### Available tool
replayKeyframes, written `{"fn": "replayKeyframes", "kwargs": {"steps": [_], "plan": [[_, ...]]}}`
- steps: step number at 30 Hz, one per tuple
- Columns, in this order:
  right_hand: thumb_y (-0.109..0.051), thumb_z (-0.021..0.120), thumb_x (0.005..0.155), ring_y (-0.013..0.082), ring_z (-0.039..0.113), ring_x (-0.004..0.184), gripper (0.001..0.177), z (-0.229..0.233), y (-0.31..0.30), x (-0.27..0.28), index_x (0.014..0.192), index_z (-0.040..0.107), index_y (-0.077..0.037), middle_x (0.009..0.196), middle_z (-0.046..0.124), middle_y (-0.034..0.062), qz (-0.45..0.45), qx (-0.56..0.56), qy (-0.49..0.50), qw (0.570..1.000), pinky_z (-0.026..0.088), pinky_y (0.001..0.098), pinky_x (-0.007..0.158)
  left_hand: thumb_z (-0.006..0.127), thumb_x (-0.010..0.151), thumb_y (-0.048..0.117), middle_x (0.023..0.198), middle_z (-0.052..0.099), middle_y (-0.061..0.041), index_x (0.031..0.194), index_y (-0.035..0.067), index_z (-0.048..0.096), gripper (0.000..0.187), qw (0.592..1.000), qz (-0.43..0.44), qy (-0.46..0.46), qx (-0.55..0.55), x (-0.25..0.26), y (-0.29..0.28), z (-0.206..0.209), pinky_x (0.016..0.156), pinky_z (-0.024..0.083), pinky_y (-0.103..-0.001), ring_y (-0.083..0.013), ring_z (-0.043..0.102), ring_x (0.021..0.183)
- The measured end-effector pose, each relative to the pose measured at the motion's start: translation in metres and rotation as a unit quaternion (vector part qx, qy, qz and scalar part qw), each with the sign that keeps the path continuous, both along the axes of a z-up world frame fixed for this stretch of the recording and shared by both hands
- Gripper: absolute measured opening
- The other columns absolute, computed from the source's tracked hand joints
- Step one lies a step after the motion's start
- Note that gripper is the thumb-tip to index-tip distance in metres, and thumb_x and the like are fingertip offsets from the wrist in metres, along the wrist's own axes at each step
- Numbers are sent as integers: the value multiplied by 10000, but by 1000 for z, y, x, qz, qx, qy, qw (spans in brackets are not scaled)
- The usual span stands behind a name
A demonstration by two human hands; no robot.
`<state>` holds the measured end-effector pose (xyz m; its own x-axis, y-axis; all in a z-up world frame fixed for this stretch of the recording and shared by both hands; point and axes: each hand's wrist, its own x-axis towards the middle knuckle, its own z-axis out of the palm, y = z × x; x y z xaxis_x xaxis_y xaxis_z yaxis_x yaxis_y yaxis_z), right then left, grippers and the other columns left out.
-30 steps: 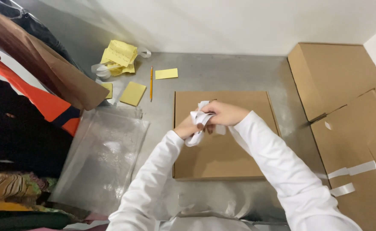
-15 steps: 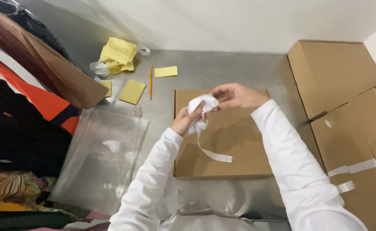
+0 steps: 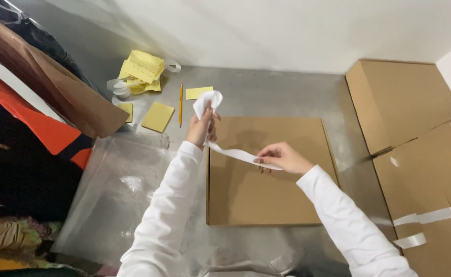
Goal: The person removes a cardboard box from a stack, unties a white ribbon, and opens the box to reveal a folded brown garment inside a plastic bag. They remove the garment, place it on the table, and then fold the plastic bag. The person then closes the empty box and places it back on the stack.
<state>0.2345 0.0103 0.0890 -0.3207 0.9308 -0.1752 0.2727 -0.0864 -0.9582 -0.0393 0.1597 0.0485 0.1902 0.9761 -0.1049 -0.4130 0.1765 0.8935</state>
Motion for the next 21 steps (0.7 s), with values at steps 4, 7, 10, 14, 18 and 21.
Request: {"fn": "replayKeyframes", "kwargs": {"steps": [4, 7, 10, 14, 18, 21], "plan": [[-96, 866, 918, 138, 780, 753, 156, 16, 64, 6, 1068, 840, -60, 873, 843, 79, -29, 75, -31, 996, 630, 256, 607, 680, 1064, 363, 1056, 808, -162, 1375, 163, 748, 376, 983, -71, 167, -17, 27, 7, 4, 337, 464, -304, -167, 563, 424], [-101, 884, 911, 150, 731, 744, 278, 27, 91, -12, 1162, 780, -39, 903, 765, 68, -29, 80, -24, 996, 626, 264, 509, 537, 1133, 291, 1226, 800, -163, 1548, 198, 599, 430, 984, -123, 123, -27, 43, 16, 6, 306, 461, -306, -169, 534, 355], [-259, 1027, 766, 248, 719, 745, 1114, 18, 109, -31, 1635, 349, -91, 1523, 487, 335, 9, -77, -60, 995, 631, 307, 448, 526, 1155, 337, 1250, 782, -162, 1611, 189, 508, 480, 998, -64, 10, -17, 58, 47, 25, 310, 400, -264, -159, 530, 386], [-100, 938, 835, 153, 679, 488, 541, 7, 141, -31, 1261, 644, 54, 1016, 777, 155, 73, -131, 47, 988, 530, 263, 344, 457, 1169, 258, 1163, 800, -170, 1620, 146, 472, 465, 997, -51, 22, 45, 71, 98, 40, 260, 392, -261, -178, 529, 325], [-82, 826, 937, 213, 731, 576, 228, -54, 210, 41, 1093, 763, 72, 835, 793, 162, 30, -114, 44, 992, 643, 355, 481, 636, 1045, 448, 1280, 781, -135, 1425, 391, 724, 394, 912, -101, 377, 125, 55, 142, 15, 1075, 548, -531, -433, 720, 1197], [-55, 755, 992, 317, 800, 708, 188, -33, 251, 60, 1115, 748, 87, 830, 778, 233, -86, -131, 99, 983, 700, 449, 699, 598, 895, 860, 1515, 605, -309, 1648, 40, 458, 1121, 848, -304, 433, 10, 77, 168, -8, 942, 649, -523, -442, 708, 1254]]}}
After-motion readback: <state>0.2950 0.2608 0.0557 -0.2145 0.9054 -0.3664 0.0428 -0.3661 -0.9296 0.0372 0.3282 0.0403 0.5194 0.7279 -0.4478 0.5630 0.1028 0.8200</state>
